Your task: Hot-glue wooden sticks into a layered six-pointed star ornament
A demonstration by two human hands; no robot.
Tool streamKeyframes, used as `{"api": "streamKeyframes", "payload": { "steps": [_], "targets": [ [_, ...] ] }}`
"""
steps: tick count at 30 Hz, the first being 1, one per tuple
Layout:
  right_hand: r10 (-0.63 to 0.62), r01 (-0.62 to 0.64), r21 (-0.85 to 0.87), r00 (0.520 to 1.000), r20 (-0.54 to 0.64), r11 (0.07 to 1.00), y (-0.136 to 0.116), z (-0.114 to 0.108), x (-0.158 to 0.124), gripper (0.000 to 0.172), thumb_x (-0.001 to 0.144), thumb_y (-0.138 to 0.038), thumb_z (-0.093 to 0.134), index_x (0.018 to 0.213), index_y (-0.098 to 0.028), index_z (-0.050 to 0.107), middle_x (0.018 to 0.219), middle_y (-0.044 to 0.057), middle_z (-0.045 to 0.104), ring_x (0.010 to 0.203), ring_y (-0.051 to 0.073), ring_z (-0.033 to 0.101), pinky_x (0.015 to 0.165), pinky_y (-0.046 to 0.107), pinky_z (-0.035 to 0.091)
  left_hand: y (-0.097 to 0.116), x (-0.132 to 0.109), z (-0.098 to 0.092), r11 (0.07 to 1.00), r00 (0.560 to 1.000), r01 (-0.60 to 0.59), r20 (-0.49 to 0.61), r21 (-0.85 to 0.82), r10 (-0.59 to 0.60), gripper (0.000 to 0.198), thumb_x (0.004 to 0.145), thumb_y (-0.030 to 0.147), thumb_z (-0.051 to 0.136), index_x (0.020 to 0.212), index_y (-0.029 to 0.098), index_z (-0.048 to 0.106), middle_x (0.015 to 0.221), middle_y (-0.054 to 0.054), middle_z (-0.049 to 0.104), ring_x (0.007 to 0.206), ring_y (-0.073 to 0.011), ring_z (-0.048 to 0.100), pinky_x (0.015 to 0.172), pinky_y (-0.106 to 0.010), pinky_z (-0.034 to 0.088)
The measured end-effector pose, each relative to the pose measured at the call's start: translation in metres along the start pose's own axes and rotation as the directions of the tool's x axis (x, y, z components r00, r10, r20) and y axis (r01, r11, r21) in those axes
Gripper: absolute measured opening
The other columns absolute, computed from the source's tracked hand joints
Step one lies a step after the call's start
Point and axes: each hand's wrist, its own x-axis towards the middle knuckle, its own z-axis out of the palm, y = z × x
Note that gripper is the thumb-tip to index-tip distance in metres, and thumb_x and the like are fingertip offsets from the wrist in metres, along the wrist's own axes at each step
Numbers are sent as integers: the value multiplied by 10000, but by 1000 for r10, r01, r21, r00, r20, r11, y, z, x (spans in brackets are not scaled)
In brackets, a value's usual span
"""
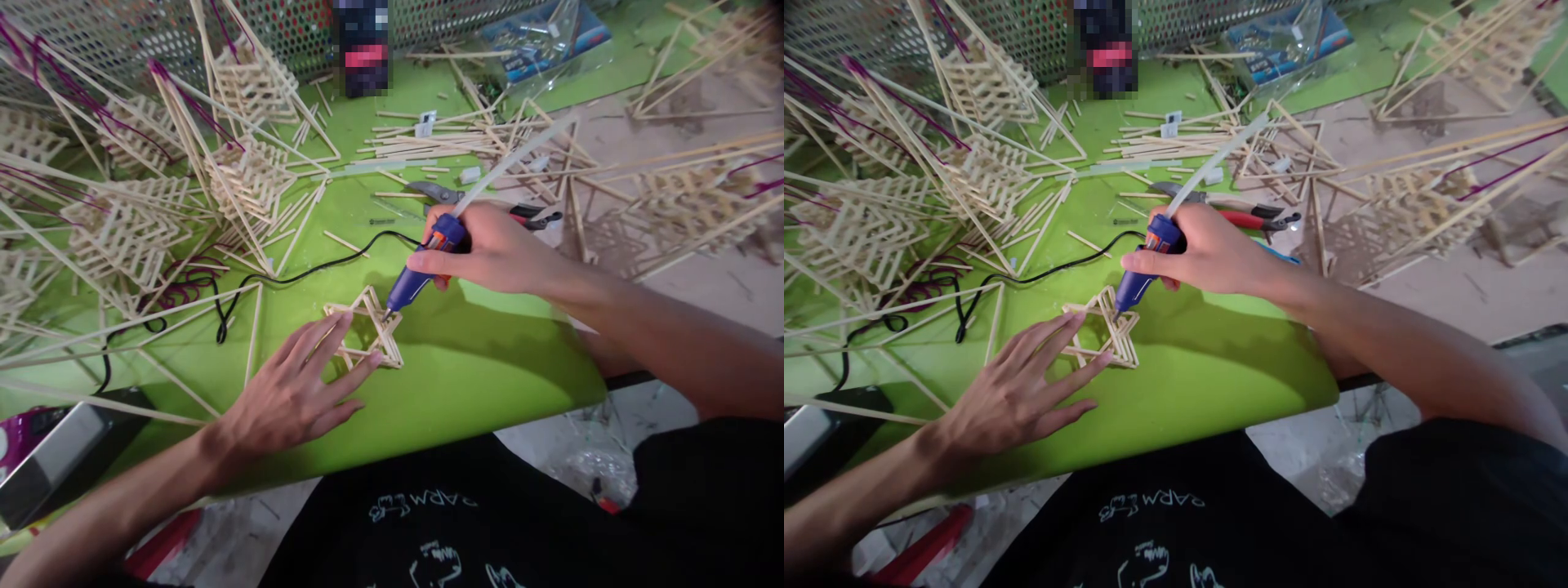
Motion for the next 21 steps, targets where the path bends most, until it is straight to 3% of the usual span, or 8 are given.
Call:
{"api": "streamKeyframes", "payload": {
  "steps": [9,21],
  "targets": [
    [-167,142,-214,980,-105,966,-1,10,5,414,850,-582,715,736,-226,535,566,-47,448,529,118,372,519,316,273,1,1,-1,1000,1000,-1,13,-3,1,621,906,418,699,1470,245,505,1579,-254,359,1430,-422,435,1075,-562,499],
    [-109,94,-170,991,-81,981,4,14,7,393,837,-570,731,783,-221,560,644,-36,495,562,121,427,523,316,300,1,1,0,1000,1000,-3,9,-5,3,646,903,419,706,1488,257,484,1575,-260,361,1423,-430,445,1061,-568,510]
  ]
}}
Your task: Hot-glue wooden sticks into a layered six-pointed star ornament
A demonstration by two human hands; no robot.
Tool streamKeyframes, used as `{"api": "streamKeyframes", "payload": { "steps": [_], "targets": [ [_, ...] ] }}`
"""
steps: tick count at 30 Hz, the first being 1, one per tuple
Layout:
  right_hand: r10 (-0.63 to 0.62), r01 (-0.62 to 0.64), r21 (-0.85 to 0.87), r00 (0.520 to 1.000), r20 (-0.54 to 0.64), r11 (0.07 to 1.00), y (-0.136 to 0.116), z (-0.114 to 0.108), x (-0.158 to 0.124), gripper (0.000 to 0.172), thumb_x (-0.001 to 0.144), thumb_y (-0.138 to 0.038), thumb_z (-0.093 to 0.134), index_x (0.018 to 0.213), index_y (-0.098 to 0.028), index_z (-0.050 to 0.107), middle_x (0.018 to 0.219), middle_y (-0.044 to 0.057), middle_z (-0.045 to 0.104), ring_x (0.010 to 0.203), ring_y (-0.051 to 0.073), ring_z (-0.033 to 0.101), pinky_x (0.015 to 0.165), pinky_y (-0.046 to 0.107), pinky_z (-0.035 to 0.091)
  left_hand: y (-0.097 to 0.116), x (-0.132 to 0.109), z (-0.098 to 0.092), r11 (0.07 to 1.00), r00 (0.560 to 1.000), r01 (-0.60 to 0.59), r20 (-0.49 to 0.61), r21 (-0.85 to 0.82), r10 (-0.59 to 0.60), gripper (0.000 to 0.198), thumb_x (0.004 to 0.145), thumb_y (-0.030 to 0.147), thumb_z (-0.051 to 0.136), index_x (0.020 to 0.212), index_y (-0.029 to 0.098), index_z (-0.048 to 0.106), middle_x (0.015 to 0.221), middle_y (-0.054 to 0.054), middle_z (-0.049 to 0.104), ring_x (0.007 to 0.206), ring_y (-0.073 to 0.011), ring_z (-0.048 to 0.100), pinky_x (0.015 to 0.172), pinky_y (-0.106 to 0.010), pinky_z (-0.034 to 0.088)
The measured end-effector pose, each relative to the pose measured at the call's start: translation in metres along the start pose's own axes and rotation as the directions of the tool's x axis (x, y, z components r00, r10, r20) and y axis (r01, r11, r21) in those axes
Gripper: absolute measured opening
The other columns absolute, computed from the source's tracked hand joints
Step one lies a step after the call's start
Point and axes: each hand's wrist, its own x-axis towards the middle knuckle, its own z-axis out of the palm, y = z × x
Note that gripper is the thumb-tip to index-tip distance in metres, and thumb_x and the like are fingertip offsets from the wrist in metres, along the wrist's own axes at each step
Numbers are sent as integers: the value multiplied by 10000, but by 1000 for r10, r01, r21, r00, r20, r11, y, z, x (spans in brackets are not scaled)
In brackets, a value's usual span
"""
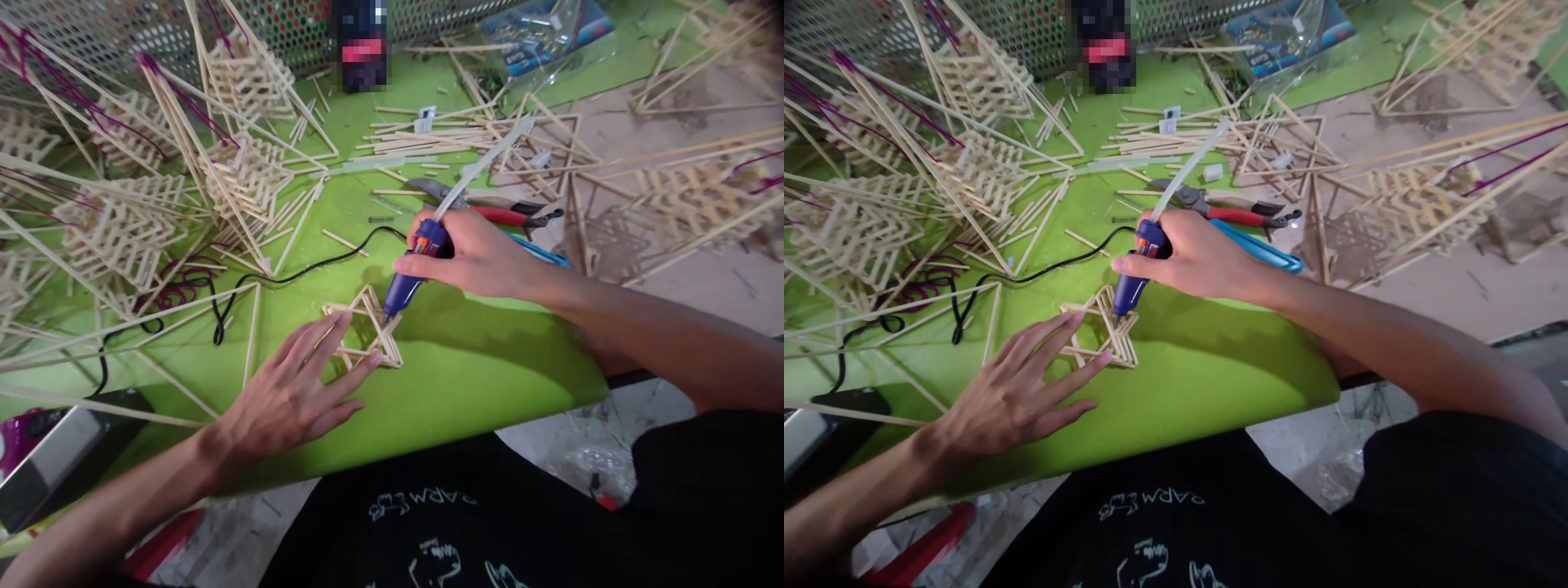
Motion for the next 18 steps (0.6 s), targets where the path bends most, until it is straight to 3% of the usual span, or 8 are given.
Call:
{"api": "streamKeyframes", "payload": {
  "steps": [7,18],
  "targets": [
    [-18,18,-16,1000,5,1000,0,0,1,385,837,-566,732,788,-220,570,643,-36,506,562,120,430,532,311,302,0,0,0,1000,1000,-2,2,7,2,672,892,416,720,1495,259,470,1618,-238,309,1432,-421,436,1062,-570,510],
    [-114,112,-160,993,-5,981,-19,-9,-3,368,833,-550,704,821,-213,556,617,-43,505,546,113,422,598,305,295,0,-1,0,1000,1000,-5,-1,12,5,647,904,427,701,1488,250,487,1551,-264,391,1407,-431,461,1051,-570,512]
  ]
}}
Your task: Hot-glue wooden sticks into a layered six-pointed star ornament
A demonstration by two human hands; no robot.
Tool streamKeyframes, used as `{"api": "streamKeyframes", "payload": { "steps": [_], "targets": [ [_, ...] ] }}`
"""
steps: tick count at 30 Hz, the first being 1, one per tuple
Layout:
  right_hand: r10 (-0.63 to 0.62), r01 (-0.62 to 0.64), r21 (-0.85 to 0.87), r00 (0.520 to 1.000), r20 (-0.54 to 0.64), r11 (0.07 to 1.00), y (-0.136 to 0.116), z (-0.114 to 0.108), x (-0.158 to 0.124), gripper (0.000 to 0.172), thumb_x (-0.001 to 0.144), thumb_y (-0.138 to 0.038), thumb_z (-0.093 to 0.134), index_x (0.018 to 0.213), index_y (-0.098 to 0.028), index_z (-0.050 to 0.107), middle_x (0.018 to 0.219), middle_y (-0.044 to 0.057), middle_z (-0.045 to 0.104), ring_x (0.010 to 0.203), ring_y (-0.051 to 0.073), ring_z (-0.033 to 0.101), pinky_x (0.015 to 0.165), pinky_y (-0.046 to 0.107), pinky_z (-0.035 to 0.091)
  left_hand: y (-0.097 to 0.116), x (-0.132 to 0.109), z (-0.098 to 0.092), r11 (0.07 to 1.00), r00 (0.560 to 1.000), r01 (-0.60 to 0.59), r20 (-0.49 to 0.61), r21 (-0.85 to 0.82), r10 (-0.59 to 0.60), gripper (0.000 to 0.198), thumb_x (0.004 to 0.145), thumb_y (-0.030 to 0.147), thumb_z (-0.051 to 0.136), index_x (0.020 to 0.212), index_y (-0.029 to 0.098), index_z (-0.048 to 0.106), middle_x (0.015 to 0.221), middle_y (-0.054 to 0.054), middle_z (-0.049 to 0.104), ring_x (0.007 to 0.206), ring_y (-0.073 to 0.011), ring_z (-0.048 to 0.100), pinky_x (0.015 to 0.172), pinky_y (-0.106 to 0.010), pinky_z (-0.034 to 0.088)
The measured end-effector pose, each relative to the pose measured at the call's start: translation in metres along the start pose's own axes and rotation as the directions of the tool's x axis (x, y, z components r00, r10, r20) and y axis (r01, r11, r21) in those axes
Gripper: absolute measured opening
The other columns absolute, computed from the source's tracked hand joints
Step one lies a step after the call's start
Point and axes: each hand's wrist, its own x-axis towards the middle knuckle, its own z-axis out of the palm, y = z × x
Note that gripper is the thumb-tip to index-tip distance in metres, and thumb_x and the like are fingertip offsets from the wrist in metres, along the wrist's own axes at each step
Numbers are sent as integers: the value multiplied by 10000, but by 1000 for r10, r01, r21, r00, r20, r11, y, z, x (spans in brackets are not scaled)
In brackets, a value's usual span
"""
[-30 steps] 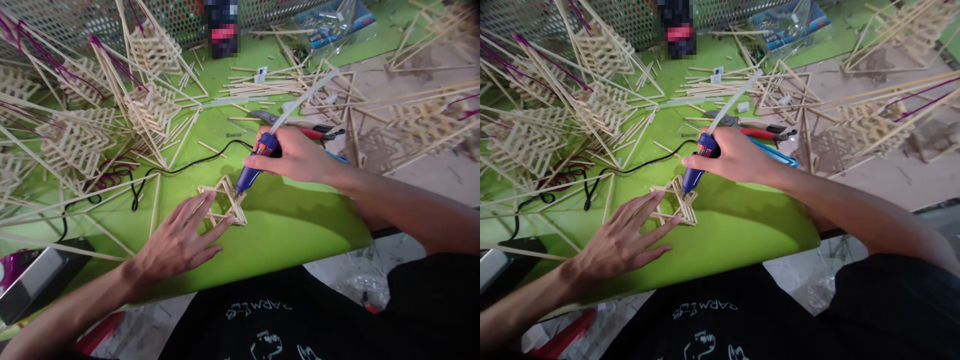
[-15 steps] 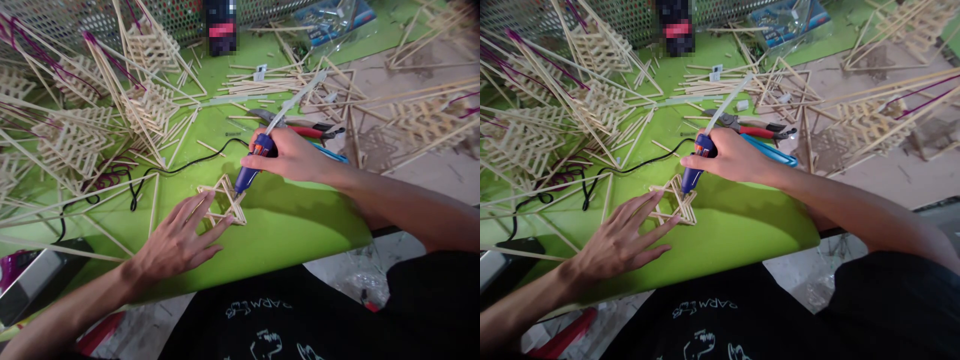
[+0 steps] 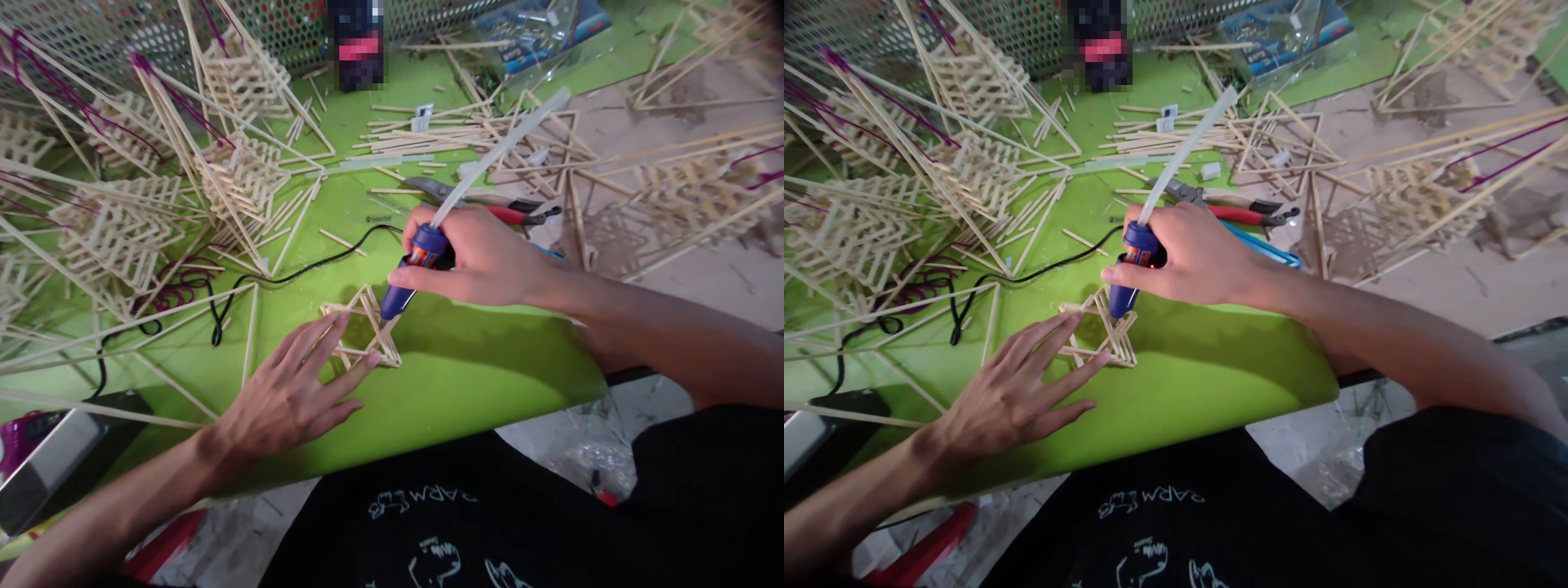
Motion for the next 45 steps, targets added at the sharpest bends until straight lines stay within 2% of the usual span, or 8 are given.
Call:
{"api": "streamKeyframes", "payload": {
  "steps": [8,15,22,24,28,35,40,45],
  "targets": [
    [-69,69,-15,997,15,997,-3,-5,-10,349,838,-552,684,879,-228,561,695,-21,597,586,136,467,601,314,321,0,1,0,1000,1000,3,9,-4,-3,647,898,437,705,1484,258,495,1572,-254,373,1414,-428,453,1046,-569,517],
    [-112,105,-104,992,-62,989,1,-9,-21,367,823,-573,687,868,-234,555,690,-20,610,593,146,496,610,309,359,0,1,-1,1000,1000,-1,4,3,1,613,898,425,707,1456,247,526,1560,-270,377,1400,-439,466,1037,-570,520],
    [-146,151,4,961,-234,989,4,-6,-38,326,790,-448,777,912,-215,584,787,-1,646,635,139,566,624,312,410,1,2,-2,1000,1000,-3,-6,10,3,590,904,422,699,1438,228,540,1540,-280,395,1390,-443,476,1028,-568,529],
    [-124,166,119,946,-300,979,6,0,-46,362,751,-391,829,960,-226,583,858,9,657,682,147,614,643,309,453,1,2,-2,1000,1000,-4,-3,15,4,605,906,426,695,1452,228,526,1543,-281,393,1392,-441,474,1033,-570,526],
    [-5,107,341,958,-286,934,9,11,-59,546,659,-309,910,1068,-250,554,861,7,694,730,182,692,632,298,519,0,0,-2,1000,1000,3,10,21,-3,633,913,431,687,1487,253,488,1565,-270,367,1408,-436,458,1053,-574,512],
    [-26,115,244,940,-340,963,6,21,-64,411,692,-321,891,994,-221,631,896,25,686,753,165,693,639,266,546,0,1,-2,1000,1000,-3,13,15,2,615,918,432,679,1477,251,497,1565,-277,359,1406,-447,458,1050,-580,513],
    [32,78,286,932,-362,955,14,28,-64,418,695,-341,892,1036,-237,674,940,16,717,790,168,723,674,254,571,2,2,-4,1000,999,3,40,29,-4,628,921,427,673,1490,254,470,1560,-273,364,1423,-442,441,1069,-581,503],
    [7,94,242,922,-386,966,15,28,-62,388,708,-351,888,1041,-232,727,926,23,727,768,154,691,686,275,546,1,-1,-5,999,999,6,31,51,-8,681,917,438,676,1519,245,422,1571,-256,368,1428,-429,442,1086,-570,494]
  ]
}}
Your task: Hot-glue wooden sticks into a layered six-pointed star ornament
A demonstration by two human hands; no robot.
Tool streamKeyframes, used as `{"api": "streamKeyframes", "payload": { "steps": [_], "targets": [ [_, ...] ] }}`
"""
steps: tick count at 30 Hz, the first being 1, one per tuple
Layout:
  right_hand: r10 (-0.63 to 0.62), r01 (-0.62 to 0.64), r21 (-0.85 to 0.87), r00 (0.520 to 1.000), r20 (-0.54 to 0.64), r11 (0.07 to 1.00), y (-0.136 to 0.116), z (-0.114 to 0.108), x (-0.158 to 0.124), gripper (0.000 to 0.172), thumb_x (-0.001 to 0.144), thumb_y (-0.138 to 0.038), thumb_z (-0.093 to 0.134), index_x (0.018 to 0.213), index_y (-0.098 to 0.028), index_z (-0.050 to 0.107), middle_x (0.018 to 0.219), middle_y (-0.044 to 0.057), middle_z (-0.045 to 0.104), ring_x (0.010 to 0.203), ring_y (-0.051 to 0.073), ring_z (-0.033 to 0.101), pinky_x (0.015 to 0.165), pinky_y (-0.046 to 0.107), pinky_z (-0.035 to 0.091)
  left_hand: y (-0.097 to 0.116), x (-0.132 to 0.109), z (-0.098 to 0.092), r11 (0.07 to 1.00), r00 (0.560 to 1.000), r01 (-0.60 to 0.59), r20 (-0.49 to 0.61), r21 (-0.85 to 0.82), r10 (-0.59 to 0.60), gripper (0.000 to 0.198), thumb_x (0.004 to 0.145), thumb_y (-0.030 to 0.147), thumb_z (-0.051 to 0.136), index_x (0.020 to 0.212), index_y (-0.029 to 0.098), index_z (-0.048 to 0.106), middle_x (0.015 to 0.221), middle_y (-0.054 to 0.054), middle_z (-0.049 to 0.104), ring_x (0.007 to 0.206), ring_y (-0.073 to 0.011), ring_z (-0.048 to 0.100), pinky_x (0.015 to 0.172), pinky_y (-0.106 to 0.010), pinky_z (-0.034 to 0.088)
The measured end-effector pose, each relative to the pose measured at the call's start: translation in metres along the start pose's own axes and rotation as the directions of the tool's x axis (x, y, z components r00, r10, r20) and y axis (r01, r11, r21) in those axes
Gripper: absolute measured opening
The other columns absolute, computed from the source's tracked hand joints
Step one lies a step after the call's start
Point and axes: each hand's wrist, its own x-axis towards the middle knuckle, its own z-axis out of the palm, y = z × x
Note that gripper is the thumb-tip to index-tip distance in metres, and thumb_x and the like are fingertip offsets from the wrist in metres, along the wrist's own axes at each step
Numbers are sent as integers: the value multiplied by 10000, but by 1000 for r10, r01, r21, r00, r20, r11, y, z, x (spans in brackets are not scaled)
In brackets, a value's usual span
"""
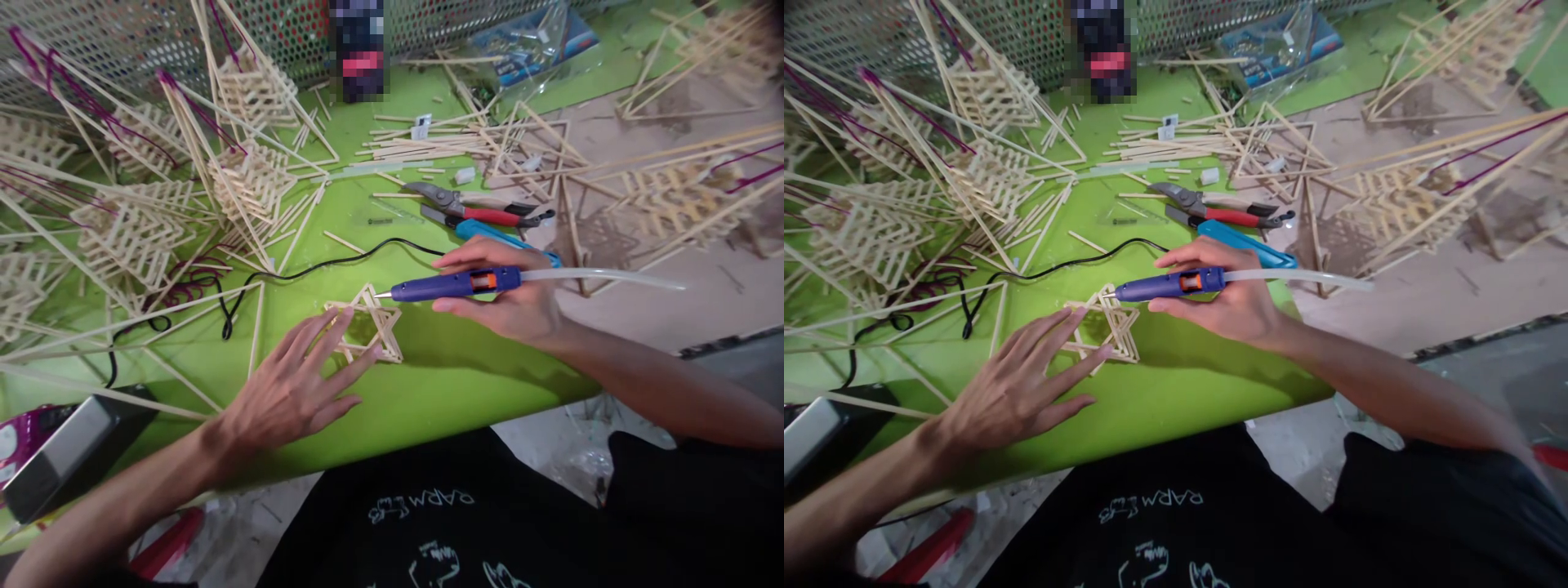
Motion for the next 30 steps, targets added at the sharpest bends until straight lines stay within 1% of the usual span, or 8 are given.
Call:
{"api": "streamKeyframes", "payload": {
  "steps": [4,7,9,11,16,21,26,30],
  "targets": [
    [32,-32,-3,999,17,999,-2,-1,3,336,738,-353,866,1042,-263,756,884,10,722,777,174,648,700,329,517,-4,-1,1,995,995,95,-22,25,-94,833,917,481,663,1562,97,304,1551,-278,407,1442,-408,427,1131,-551,459],
    [62,-62,3,997,51,998,-3,-2,4,309,752,-382,842,1049,-343,764,880,-7,718,782,205,646,701,377,525,-8,1,4,984,984,174,-37,-20,-175,935,897,527,672,1560,22,246,1530,-276,441,1438,-379,438,1163,-521,438],
    [62,-63,8,995,76,998,-4,-1,3,331,753,-391,833,1075,-400,757,893,-11,714,781,219,646,692,401,529,-10,3,6,978,978,201,-37,-61,-204,945,895,535,671,1558,22,235,1509,-257,476,1422,-359,461,1168,-503,440],
    [36,-39,25,995,88,999,-3,1,2,365,747,-369,842,1099,-406,753,892,-6,706,763,207,641,665,389,520,-11,5,8,971,974,222,-38,-88,-226,927,903,537,662,1555,31,238,1479,-242,512,1388,-347,497,1155,-494,459],
    [-22,17,60,996,83,998,-2,3,1,375,728,-273,875,1090,-270,776,868,20,697,723,148,631,635,309,481,-7,8,9,959,959,270,-64,-82,-276,939,884,571,675,1540,44,260,1361,-244,591,1245,-357,597,1036,-520,550],
    [-44,34,90,993,108,995,-3,2,1,392,726,-250,880,1101,-212,776,883,46,697,718,139,631,612,284,472,-5,8,12,951,944,310,-113,-8,-309,947,878,616,661,1541,67,267,1260,-225,645,1131,-344,651,937,-503,595],
    [-107,92,103,983,147,990,-5,2,1,393,741,-237,865,1121,-193,771,886,80,719,797,183,657,673,316,512,-6,8,10,942,940,335,-76,18,-332,916,896,604,644,1549,91,259,1286,-209,631,1154,-340,641,959,-481,581],
    [-113,102,95,987,118,990,-3,3,1,369,759,-259,852,1116,-220,766,919,78,724,792,190,660,674,330,518,-7,7,5,940,938,342,-54,-1,-341,914,899,579,654,1556,99,239,1311,-206,620,1176,-343,634,976,-487,573]
  ]
}}
